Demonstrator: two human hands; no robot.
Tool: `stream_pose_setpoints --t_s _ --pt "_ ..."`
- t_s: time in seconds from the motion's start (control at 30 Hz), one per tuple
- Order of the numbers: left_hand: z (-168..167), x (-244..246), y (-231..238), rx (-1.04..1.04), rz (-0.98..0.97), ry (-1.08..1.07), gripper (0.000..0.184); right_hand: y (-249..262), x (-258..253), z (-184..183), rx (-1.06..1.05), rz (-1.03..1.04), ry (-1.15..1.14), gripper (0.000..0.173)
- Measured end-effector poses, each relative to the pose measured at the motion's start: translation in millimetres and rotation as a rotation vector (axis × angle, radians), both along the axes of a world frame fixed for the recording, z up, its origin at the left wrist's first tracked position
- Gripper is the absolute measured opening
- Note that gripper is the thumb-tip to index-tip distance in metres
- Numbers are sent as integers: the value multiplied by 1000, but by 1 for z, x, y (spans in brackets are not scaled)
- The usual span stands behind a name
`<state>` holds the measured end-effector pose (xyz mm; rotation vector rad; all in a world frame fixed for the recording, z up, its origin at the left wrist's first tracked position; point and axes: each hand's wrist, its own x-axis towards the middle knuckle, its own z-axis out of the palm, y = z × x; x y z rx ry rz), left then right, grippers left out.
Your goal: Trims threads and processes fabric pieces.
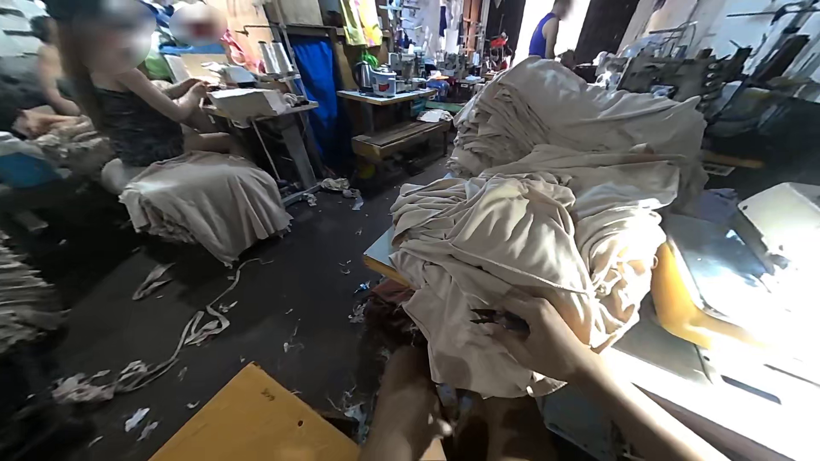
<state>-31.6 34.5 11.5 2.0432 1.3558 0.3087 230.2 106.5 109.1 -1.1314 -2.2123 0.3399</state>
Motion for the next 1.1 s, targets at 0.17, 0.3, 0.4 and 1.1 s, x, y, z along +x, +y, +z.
stream_pose_setpoints --t_s 0.17,0.3,0.4,1.1 --pt "9 29 19 628 426 -192 28 -15 12 1 112 -99 -223 31" --pt "22 68 27 727 451 -472 37 -12 10 13 71 -103 -170 18" --pt "22 71 34 752 446 -591 25 -12 3 48 -126 -169 -159 10" --pt "39 86 65 527 585 -1014 7 -4 -31 43 -397 18 584 19"
